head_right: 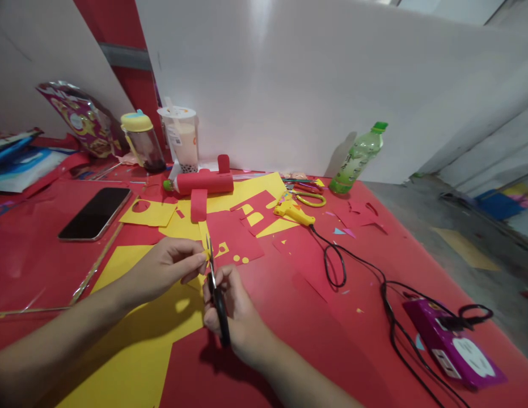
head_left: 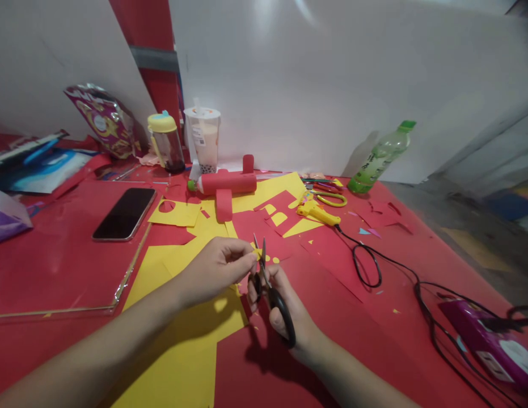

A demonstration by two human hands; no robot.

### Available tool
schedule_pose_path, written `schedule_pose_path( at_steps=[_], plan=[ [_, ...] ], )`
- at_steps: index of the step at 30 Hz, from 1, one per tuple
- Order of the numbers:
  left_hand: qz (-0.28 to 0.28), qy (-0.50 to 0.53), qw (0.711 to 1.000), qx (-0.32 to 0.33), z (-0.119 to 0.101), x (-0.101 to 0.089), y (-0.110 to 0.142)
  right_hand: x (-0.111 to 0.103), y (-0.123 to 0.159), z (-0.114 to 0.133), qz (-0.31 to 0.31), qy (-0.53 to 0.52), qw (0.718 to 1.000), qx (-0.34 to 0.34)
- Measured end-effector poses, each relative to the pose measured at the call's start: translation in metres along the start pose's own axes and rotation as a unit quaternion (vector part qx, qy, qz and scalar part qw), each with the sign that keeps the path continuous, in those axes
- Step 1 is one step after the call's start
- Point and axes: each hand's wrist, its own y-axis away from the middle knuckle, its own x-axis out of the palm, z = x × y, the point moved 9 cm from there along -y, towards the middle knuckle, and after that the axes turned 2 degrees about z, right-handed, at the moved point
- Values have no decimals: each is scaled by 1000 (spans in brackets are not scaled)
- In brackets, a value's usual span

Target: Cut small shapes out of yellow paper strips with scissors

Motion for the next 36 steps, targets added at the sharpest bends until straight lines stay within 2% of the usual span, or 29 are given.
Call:
schedule_pose_path(
  at_steps=[17, 36],
  plan=[
    [-41, 3, 999, 16, 1, 1, 3, -6, 3, -9, -29, -36, 999, 20],
    [-40, -5, 999, 18, 1, 2, 3, -5, 2, -9, -25, -15, 999, 23]
  ],
)
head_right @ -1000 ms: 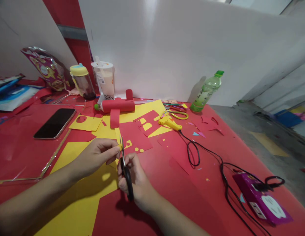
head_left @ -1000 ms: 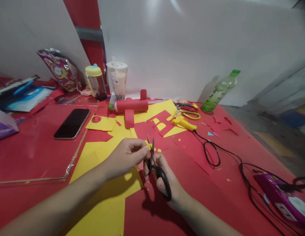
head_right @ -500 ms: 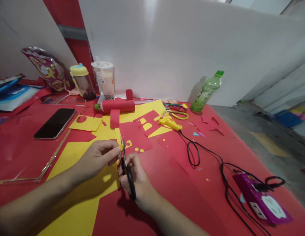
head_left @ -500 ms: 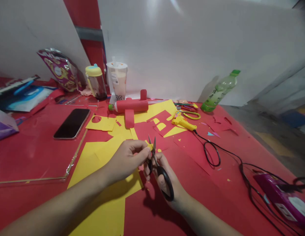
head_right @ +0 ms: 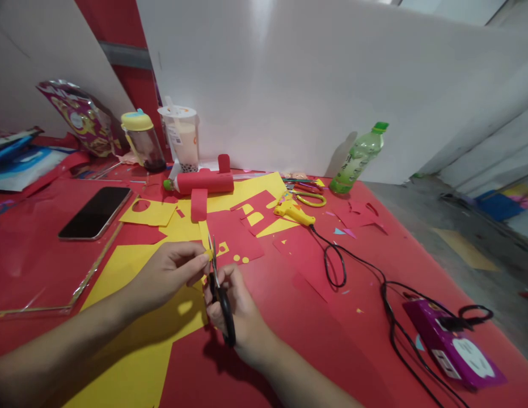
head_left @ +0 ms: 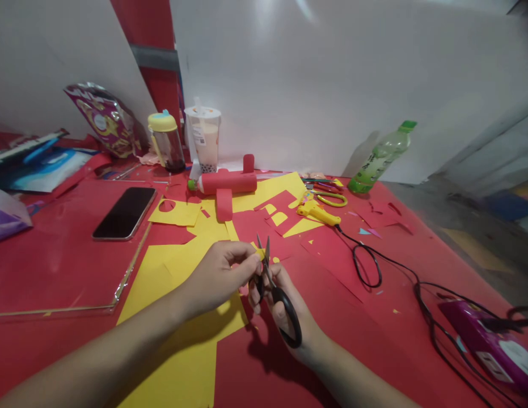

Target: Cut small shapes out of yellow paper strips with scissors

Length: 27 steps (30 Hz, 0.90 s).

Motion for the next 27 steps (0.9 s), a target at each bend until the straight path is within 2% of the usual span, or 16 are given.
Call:
schedule_pose_path(
  at_steps=[16, 27],
  plan=[
    [-5, -14, 1000, 1, -2, -2, -1, 1, 0, 0, 3, -15, 1000, 8],
    [-4, -15, 1000, 6, -5, -3, -1, 2, 0, -1, 23, -45, 999, -20]
  ],
)
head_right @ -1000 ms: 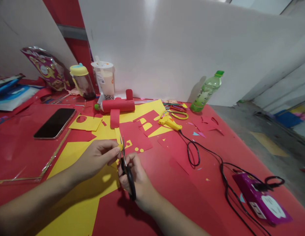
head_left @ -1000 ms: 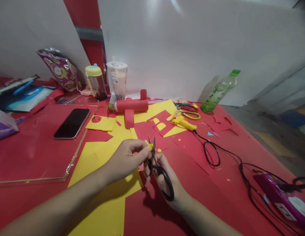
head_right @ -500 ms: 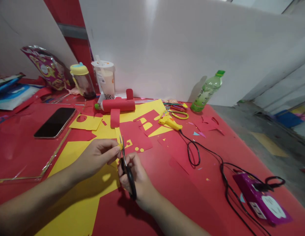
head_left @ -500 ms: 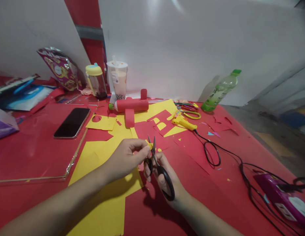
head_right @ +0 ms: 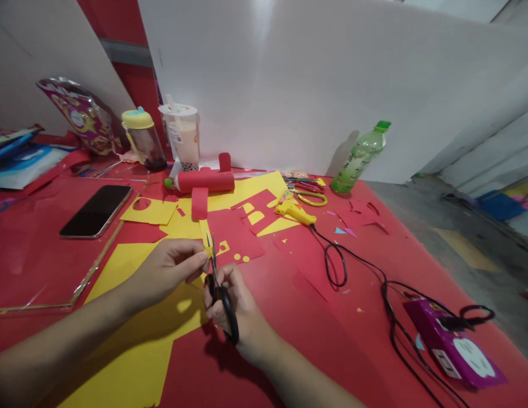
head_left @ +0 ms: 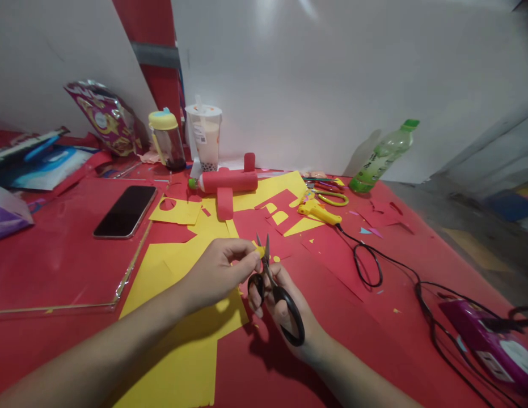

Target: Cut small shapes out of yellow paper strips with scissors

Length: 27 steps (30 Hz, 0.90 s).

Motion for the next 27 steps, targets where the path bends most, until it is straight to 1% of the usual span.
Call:
schedule_pose_path(
  at_steps=[9, 17, 27],
  plan=[
    [-11, -32, 999, 11, -2, -4, 0, 2, 0, 2, 8, -15, 1000, 7],
    [-15, -28, 999, 12, -2, -5, 0, 6, -2, 3, 26, -30, 999, -6],
    [-27, -21, 999, 9, -2, -5, 0, 5, 0, 4, 22, -20, 999, -13]
  ],
)
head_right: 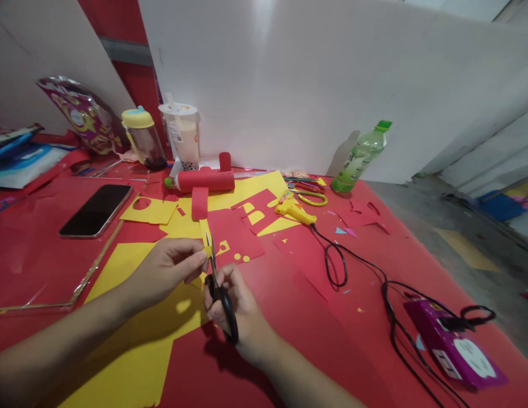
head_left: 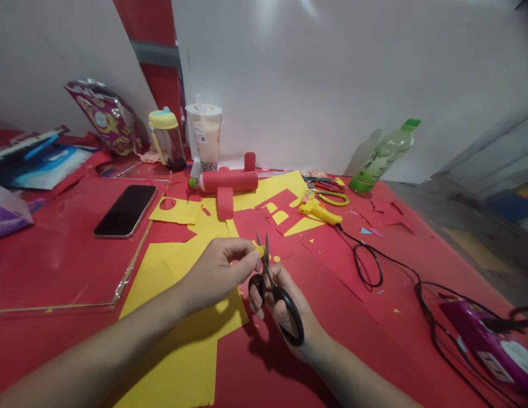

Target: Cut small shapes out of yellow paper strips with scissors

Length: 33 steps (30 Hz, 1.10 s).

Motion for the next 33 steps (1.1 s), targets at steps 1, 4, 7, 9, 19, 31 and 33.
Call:
schedule_pose_path(
  at_steps=[1, 4, 7, 9, 19, 31, 33],
  plan=[
    [-1, 1, 1000, 3, -1, 0, 0, 0, 0, 0, -1, 1, 1000, -1],
    [-2, 4, 1000, 5, -1, 1, 1, -1, 1, 0, -5, 2, 1000, -1],
    [-3, 4, 1000, 3, -1, 1, 1, -1, 0, -2, -6, -4, 1000, 4],
    [-4, 3, 1000, 3, -1, 1, 1, -2, 0, -1, -7, -6, 1000, 4],
    [6, 2, 1000, 8, -2, 0, 0, -1, -2, 0, -10, -5, 1000, 8],
    [42, -37, 998, -8, -6, -5, 0, -1, -2, -2, -15, 7, 1000, 26],
    [48, -44, 998, -6, -7, -6, -1, -1, -2, -2, -15, 6, 999, 32]
  ],
)
